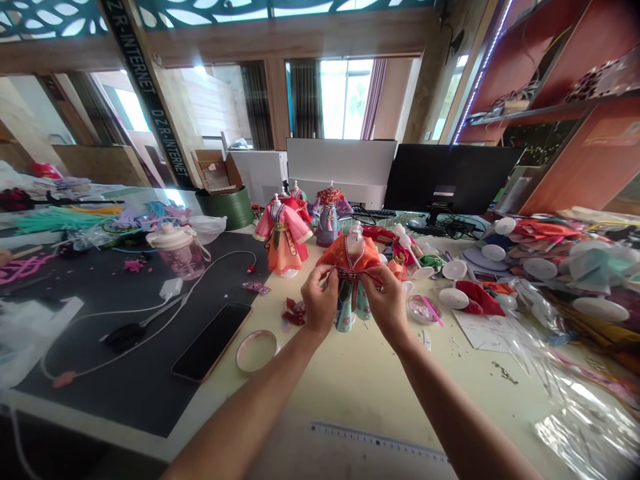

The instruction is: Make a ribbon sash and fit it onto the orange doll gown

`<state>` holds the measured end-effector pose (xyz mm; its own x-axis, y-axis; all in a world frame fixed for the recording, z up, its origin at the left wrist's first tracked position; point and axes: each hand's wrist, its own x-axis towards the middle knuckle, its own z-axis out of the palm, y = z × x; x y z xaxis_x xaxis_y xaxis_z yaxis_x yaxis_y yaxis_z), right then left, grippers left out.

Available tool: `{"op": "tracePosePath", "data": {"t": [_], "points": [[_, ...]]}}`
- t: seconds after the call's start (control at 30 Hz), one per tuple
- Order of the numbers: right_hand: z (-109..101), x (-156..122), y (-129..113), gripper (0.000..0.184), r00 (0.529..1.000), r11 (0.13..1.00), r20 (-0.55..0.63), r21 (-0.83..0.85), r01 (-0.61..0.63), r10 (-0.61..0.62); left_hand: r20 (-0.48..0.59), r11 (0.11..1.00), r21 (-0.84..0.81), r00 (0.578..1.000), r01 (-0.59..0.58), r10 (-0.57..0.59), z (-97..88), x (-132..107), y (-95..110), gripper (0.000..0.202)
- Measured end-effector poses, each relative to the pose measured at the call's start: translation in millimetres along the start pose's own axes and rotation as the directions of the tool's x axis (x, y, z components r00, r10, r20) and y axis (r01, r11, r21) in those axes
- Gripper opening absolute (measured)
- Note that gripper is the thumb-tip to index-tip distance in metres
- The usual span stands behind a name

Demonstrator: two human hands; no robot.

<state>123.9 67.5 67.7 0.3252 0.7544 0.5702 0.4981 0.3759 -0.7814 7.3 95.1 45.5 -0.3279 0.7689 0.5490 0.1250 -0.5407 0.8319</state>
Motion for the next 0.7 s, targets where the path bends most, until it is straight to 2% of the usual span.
{"op": "tracePosePath", "data": {"t": [0.27, 0.7], "points": [[3.7, 3.3, 2.6, 0.017, 0.997, 0.998, -0.036, -0.014, -0.062, 0.062, -0.018, 0.999, 0.031, 1.000, 0.017, -0.016, 1.0, 3.8, 1.5, 0.015], [4.9, 7.7, 7.8, 0.015, 0.997, 0.999, -0.064, -0.009, -0.039, 0.039, -0.011, 0.999, 0.007, 0.999, 0.048, -0.048, 2.9, 5.7, 2.6, 0.016]]}}
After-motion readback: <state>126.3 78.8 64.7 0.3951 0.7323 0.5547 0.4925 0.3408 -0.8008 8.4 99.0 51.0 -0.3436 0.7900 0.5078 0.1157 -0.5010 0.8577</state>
